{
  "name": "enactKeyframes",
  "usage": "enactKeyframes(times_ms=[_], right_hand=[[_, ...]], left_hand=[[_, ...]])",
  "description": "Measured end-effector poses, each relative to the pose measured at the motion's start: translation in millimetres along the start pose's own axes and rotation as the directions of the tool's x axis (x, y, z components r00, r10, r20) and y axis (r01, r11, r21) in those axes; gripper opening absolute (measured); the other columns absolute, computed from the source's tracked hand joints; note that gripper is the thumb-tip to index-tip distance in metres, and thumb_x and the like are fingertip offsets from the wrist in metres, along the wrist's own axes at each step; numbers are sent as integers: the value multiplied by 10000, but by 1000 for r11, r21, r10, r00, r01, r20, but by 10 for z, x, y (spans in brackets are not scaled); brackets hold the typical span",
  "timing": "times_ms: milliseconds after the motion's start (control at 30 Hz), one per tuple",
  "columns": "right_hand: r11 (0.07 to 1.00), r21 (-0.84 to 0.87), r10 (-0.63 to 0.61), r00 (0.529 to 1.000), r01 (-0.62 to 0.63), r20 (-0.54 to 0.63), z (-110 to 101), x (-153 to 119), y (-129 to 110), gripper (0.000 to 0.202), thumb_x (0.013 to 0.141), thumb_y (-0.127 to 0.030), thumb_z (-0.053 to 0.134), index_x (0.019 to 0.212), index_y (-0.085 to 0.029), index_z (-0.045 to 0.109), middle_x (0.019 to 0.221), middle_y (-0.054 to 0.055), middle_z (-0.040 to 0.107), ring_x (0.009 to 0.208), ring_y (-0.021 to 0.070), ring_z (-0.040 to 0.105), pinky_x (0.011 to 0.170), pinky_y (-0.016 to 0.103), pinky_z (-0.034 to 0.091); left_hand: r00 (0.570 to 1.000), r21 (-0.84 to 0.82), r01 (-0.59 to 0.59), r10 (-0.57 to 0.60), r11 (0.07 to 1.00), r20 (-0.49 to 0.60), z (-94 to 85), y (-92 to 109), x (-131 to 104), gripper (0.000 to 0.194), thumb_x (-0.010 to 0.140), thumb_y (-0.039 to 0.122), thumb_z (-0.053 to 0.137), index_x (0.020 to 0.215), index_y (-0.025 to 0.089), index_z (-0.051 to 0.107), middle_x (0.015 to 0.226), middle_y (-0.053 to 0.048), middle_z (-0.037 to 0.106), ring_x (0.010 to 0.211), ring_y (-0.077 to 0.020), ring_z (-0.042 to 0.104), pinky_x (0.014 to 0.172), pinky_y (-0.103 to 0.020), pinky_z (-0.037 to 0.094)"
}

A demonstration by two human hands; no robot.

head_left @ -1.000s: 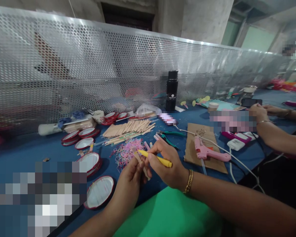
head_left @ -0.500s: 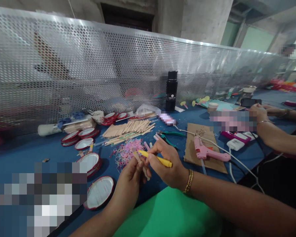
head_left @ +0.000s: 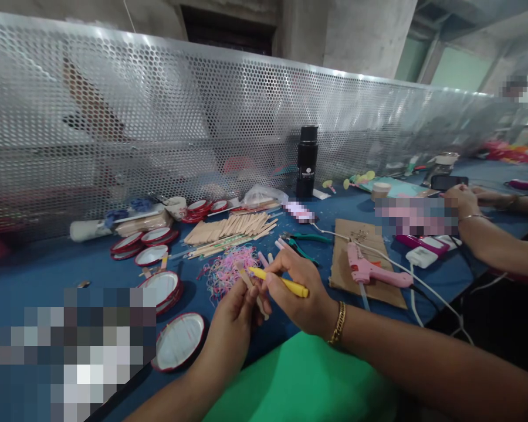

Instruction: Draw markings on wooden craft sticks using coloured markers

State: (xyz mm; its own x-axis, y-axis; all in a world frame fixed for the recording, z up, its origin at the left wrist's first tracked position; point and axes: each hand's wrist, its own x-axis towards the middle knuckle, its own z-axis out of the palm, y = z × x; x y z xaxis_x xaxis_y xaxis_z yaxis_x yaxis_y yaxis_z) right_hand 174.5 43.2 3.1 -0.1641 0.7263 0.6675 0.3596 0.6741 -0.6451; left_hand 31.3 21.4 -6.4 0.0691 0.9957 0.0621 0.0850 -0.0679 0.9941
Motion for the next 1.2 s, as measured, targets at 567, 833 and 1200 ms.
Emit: enactKeyframes(times_ms=[567, 833, 1200], right_hand=[[999, 36, -31, 999, 31, 22, 29, -20, 11, 51, 824, -178, 529, 804, -216, 556, 661, -17, 624, 661, 151, 580, 723, 309, 450], [1000, 4, 3, 1000, -3, 2, 7, -10, 15, 110, 839, -176, 515, 746, -216, 559, 674, -12, 621, 675, 151, 582, 711, 305, 451], [1000, -5, -7, 1000, 7, 10, 3, -11, 12, 97, 834, -186, 516, 754, -216, 562, 687, -3, 620, 679, 158, 581, 719, 319, 443]], left_hand=[[1000, -27, 14, -14, 1000, -8, 6, 7, 5, 365, 784, 542, 605, 662, 204, 540, 510, 62, 491, 467, -100, 379, 450, -214, 288], [1000, -9, 11, -11, 1000, -6, 10, 9, 15, 343, 804, 518, 586, 673, 201, 564, 526, 50, 523, 461, -102, 392, 455, -219, 302], [1000, 24, -3, 3, 1000, 4, 3, 1, 4, 302, 832, 473, 564, 696, 203, 566, 528, 51, 517, 470, -105, 398, 457, -217, 302]])
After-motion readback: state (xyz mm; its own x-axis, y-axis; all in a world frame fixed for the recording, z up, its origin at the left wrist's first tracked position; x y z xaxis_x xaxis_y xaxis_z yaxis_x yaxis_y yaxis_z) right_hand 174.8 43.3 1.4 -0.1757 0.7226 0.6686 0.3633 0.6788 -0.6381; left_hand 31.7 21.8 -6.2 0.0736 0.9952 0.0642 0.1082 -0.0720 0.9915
